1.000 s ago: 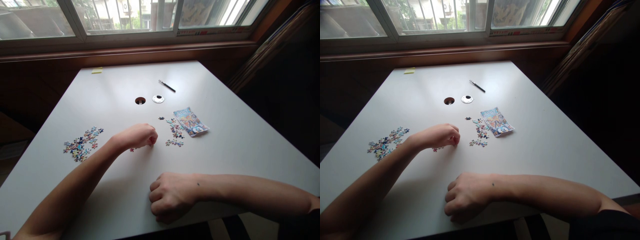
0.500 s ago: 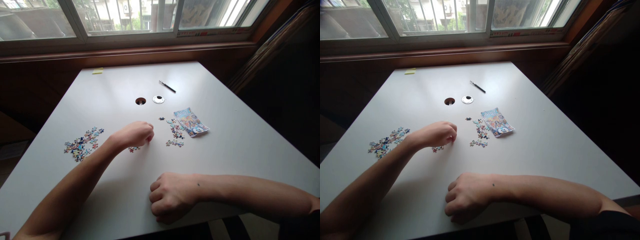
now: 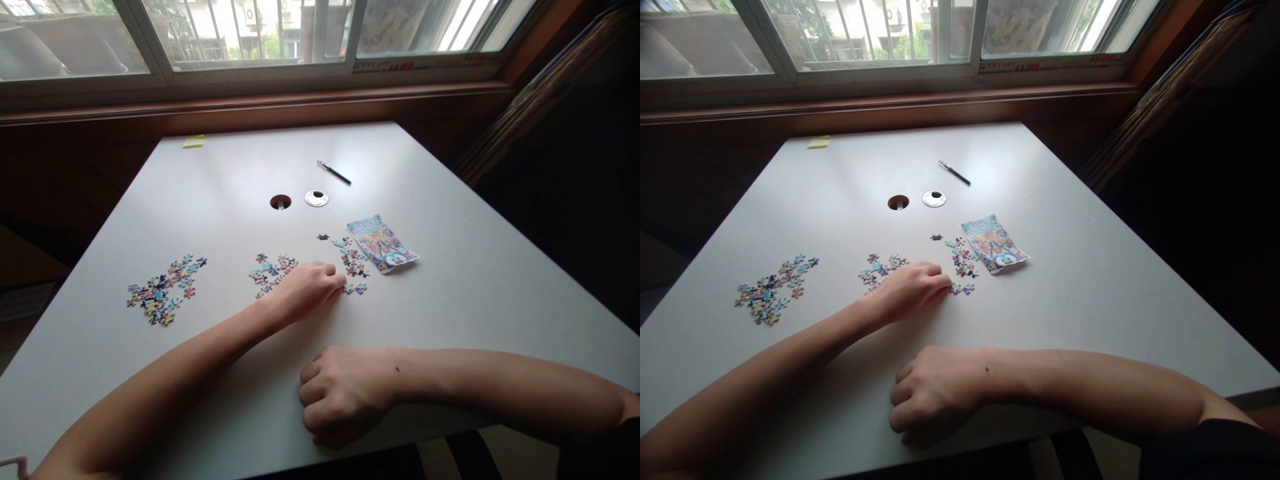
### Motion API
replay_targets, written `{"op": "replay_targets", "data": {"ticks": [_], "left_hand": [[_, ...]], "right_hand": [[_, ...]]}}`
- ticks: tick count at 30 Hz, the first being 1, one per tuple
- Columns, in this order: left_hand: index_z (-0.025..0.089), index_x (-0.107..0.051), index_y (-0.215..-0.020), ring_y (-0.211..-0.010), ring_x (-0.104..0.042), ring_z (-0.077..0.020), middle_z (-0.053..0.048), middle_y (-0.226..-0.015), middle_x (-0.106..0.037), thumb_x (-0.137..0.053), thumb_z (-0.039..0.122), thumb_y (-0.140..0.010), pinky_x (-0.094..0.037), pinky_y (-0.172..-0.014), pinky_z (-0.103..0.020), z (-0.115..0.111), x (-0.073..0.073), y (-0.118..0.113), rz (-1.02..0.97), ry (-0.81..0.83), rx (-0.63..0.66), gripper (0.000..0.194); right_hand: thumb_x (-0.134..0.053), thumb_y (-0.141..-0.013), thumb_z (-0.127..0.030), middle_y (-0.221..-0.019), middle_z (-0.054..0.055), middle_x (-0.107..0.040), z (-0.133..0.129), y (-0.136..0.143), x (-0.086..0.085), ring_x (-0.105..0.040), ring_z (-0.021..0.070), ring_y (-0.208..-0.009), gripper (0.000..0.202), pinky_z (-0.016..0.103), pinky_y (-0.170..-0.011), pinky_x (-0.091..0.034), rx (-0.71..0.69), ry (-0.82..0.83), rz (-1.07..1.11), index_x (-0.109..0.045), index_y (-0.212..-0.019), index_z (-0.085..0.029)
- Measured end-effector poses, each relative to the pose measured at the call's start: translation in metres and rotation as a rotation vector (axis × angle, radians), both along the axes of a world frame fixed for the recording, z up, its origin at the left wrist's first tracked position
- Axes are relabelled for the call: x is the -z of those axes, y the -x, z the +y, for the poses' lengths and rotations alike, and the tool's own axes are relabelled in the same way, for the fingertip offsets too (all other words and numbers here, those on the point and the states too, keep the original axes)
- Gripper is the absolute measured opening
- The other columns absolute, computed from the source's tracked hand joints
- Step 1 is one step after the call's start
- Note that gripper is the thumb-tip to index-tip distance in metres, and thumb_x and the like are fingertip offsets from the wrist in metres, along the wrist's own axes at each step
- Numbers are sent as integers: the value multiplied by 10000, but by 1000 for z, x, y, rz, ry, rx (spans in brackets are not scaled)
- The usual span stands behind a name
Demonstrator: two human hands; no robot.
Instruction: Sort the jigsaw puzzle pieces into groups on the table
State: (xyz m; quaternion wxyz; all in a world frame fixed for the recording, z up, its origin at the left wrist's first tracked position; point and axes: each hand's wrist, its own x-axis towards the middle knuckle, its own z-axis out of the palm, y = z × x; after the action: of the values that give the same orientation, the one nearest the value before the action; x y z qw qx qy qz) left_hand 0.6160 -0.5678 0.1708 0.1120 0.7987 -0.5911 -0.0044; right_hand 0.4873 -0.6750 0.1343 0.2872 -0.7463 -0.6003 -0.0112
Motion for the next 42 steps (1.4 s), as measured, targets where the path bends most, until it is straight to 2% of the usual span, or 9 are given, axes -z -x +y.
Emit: {"op": "replay_targets", "data": {"ticks": [9, 16, 22, 25, 29, 32, 34, 38, 42], "left_hand": [[153, -604, -926, -756, -569, -151, -67, -1020, -604, -484, 254, -1021, -430, -683, -277, 1, -1, -4, 111, 9, -39, 184], [143, -640, -903, -792, -599, -149, -79, -1001, -612, -521, 163, -976, -456, -725, -263, 11, -17, -17, 366, -42, 45, 141], [157, -604, -905, -795, -566, -151, -66, -977, -616, -559, 102, -899, -447, -706, -270, 15, -20, -23, 426, -48, 71, 72], [164, -593, -890, -748, -590, -140, -25, -831, -633, -606, 154, -903, -469, -668, -258, 14, -31, -20, 702, 44, 113, 21], [141, -609, -977, -801, -677, -146, -63, -882, -685, -603, 239, -950, -565, -751, -288, 17, -58, -13, 1116, 284, 184, 101], [138, -646, -960, -812, -675, -137, -62, -890, -706, -605, 194, -937, -565, -761, -277, 20, -71, -14, 1033, 312, 145, 73], [147, -675, -922, -772, -656, -117, -34, -861, -716, -606, 149, -916, -538, -722, -248, 22, -70, -20, 870, 249, 110, 70], [166, -708, -828, -723, -625, -110, -7, -809, -720, -595, 71, -872, -478, -684, -238, 23, -54, -31, 570, 57, 111, 154], [174, -719, -798, -755, -623, -136, -22, -823, -714, -608, 53, -844, -446, -670, -243, 23, -35, -36, 458, -76, 118, 171]], "right_hand": [[-613, -913, -350, -683, -27, -548, 1, 1, -1, -443, 144, -674, 305, 296, -547, -322, -7, 4, 8, -469, -680, -216], [-611, -915, -354, -683, -30, -550, 1, -1, -2, -443, 141, -671, 302, 292, -537, -311, -5, 14, 2, -477, -683, -216], [-637, -892, -354, -665, -35, -541, 1, 0, -2, -441, 139, -657, 313, 290, -528, -302, 7, 1, -1, -471, -668, -214], [-632, -897, -355, -663, -32, -545, 2, -1, -2, -449, 141, -660, 316, 293, -534, -303, 12, -5, -10, -472, -665, -214], [-612, -922, -365, -680, -25, -565, 2, -3, -3, -458, 141, -664, 317, 292, -541, -301, -8, 17, 1, -475, -677, -217], [-610, -923, -361, -682, -21, -570, 2, -3, -4, -460, 139, -656, 315, 291, -539, -293, -15, 36, 8, -471, -680, -217], [-612, -917, -363, -685, -21, -573, 2, -3, -4, -464, 139, -655, 316, 292, -535, -286, -9, 36, 6, -467, -677, -217], [-616, -911, -367, -695, -19, -578, 2, -2, -2, -473, 140, -673, 317, 293, -541, -299, -12, 47, 13, -465, -676, -217], [-604, -913, -362, -675, -24, -553, 1, -1, 0, -444, 140, -659, 322, 292, -527, -297, 1, 22, 12, -455, -668, -215]]}}
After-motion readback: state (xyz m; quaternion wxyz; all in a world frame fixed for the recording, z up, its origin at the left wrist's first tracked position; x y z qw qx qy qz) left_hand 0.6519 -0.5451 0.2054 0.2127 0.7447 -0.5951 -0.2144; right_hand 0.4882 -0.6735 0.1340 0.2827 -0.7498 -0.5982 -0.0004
